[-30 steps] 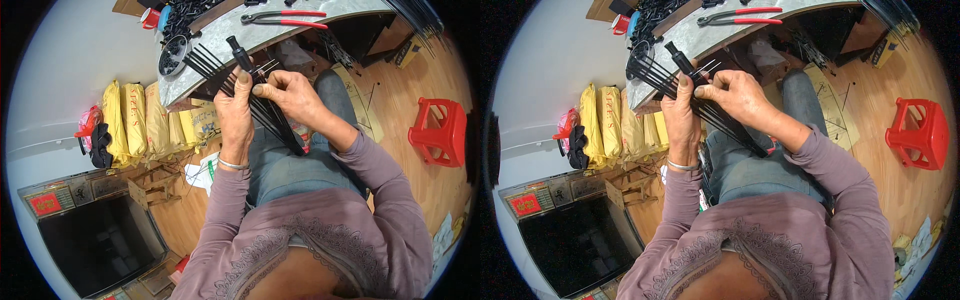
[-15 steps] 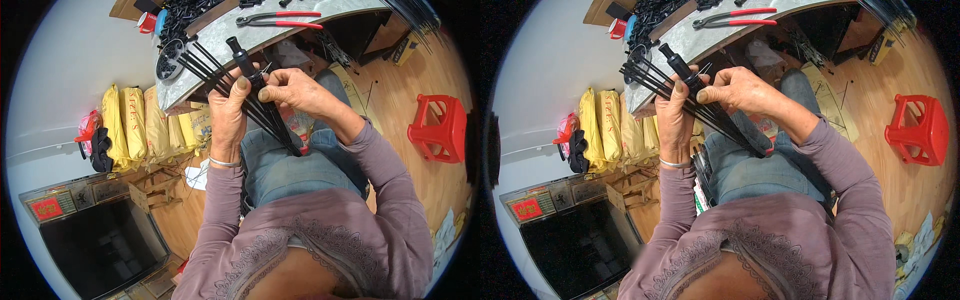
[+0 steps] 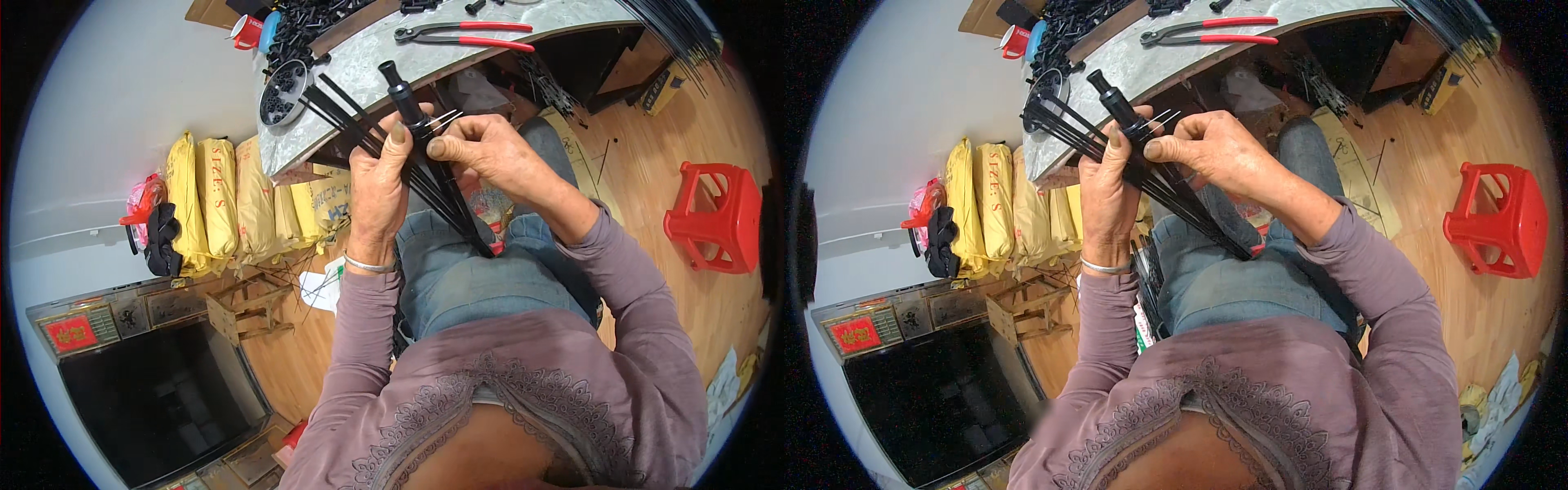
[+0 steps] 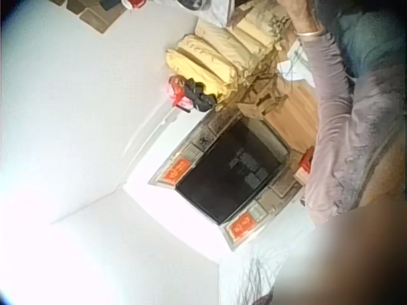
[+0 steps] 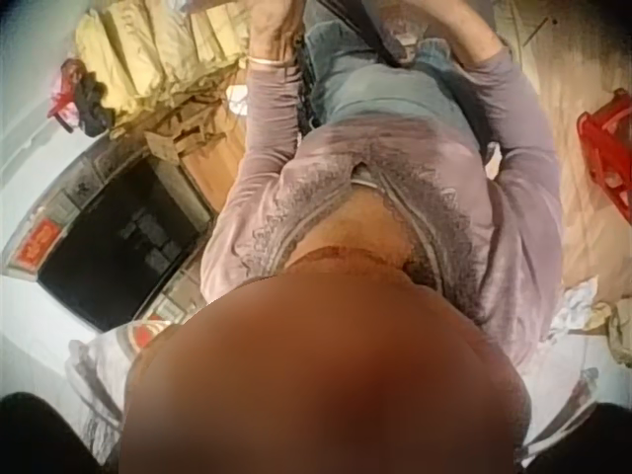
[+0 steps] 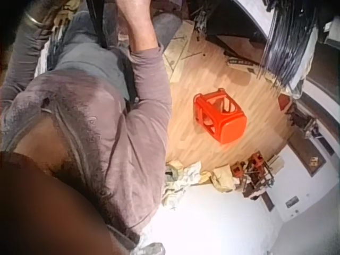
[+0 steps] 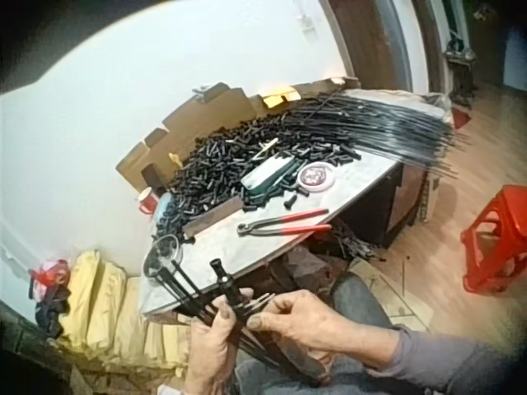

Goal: Assembling black cables into bundles using plastic ties and pliers.

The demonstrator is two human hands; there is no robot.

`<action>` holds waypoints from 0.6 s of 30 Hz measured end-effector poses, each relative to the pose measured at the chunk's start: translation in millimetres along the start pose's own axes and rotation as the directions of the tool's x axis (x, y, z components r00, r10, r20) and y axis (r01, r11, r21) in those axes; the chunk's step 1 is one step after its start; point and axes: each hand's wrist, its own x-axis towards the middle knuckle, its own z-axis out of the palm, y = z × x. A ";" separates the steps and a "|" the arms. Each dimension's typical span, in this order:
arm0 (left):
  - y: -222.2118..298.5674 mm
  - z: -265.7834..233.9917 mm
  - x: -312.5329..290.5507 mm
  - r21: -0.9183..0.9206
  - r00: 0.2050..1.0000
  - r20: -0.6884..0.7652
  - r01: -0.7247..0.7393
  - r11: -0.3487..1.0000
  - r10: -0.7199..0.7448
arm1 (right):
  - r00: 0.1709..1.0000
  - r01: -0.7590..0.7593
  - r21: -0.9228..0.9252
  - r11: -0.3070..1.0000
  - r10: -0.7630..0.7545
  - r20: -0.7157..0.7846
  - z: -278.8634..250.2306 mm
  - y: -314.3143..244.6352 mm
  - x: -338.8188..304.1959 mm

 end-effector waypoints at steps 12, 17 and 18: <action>3.2 13.9 -7.9 0.003 0.999 -0.046 -0.001 1.000 0.001 | 0.995 -0.040 0.123 0.992 0.029 0.093 -4.1 3.1 8.2; -2.8 25.5 -6.9 0.007 0.993 -0.118 -0.018 1.000 0.019 | 0.998 0.007 0.283 0.959 -0.026 0.061 -0.8 3.3 9.3; -4.1 25.2 -6.0 0.063 0.993 -0.114 -0.026 0.998 0.033 | 0.996 0.035 0.292 0.956 -0.057 0.069 -1.4 4.7 11.0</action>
